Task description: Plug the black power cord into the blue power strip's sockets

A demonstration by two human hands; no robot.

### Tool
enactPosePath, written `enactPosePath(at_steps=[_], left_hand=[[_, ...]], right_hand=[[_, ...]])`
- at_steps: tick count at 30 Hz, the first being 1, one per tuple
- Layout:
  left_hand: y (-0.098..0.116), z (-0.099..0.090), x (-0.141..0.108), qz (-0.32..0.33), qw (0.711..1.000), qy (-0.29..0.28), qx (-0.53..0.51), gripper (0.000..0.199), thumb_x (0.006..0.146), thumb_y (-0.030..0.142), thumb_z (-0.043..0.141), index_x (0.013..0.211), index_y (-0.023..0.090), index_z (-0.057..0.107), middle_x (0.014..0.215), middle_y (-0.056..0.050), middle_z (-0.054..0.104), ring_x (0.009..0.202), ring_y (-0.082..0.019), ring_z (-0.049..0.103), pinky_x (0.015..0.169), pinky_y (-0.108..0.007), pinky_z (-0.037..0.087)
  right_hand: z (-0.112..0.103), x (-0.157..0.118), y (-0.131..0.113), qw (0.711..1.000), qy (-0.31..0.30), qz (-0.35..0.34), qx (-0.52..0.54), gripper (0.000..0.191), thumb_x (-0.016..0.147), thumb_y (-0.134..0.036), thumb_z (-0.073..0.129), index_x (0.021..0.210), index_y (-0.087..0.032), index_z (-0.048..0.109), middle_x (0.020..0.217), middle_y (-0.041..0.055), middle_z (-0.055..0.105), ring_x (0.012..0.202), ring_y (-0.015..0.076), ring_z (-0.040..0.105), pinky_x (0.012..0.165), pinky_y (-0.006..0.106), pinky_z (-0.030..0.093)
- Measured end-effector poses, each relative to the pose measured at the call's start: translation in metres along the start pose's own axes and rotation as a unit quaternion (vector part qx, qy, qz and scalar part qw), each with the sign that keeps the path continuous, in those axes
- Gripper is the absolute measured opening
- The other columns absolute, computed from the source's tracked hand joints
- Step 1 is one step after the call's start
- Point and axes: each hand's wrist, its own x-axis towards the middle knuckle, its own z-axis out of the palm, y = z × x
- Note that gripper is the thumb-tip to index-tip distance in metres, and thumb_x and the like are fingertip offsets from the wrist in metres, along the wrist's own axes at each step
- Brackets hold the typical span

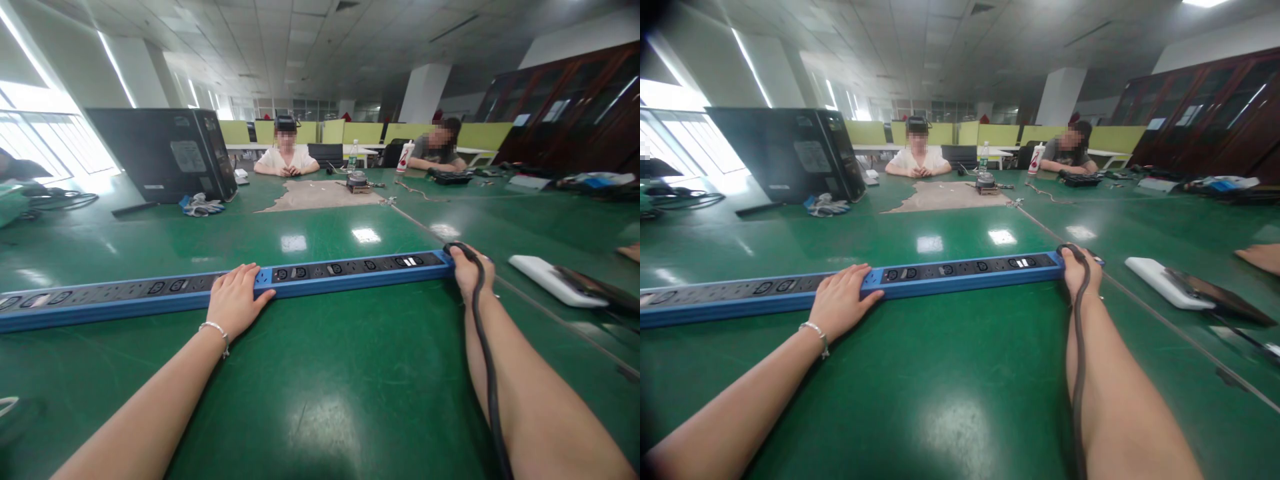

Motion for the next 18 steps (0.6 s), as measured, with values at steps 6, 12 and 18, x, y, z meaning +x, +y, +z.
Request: enactPosePath(at_steps=[6,12,18], left_hand=[[-0.0004,0.0002,0.0004,0.002,1.000,-0.007,-0.002,0.057,0.083,0.055,0.042,0.126,0.018,0.047,0.132,-0.012,0.052,0.124,-0.027,0.044,0.102,-0.043,0.032],[-0.0003,-0.0002,0.0001,-0.003,1.000,-0.006,-0.010,0.056,0.083,0.055,0.041,0.126,0.019,0.046,0.134,-0.011,0.051,0.125,-0.026,0.043,0.102,-0.043,0.031],[0.0004,-0.0009,-0.0001,-0.002,1.000,-0.012,-0.009,0.057,0.084,0.054,0.041,0.126,0.017,0.046,0.134,-0.012,0.050,0.125,-0.027,0.043,0.102,-0.043,0.030]], right_hand=[[-0.0031,-0.0051,-0.0093,1.000,0.001,0.005,-0.021,0.035,0.076,-0.038,0.052,0.098,-0.016,0.068,0.104,0.0104,0.068,0.102,0.0220,0.058,0.095,0.033,0.039],[-0.0049,-0.0097,-0.0119,0.998,0.000,-0.007,-0.056,0.035,0.077,-0.037,0.052,0.098,-0.014,0.069,0.104,0.0131,0.068,0.102,0.0230,0.057,0.095,0.030,0.038],[-0.0057,-0.0084,-0.0059,0.992,-0.024,0.042,-0.121,0.039,0.079,-0.038,0.051,0.106,-0.016,0.068,0.113,0.0128,0.063,0.114,0.0268,0.049,0.101,0.037,0.033]])
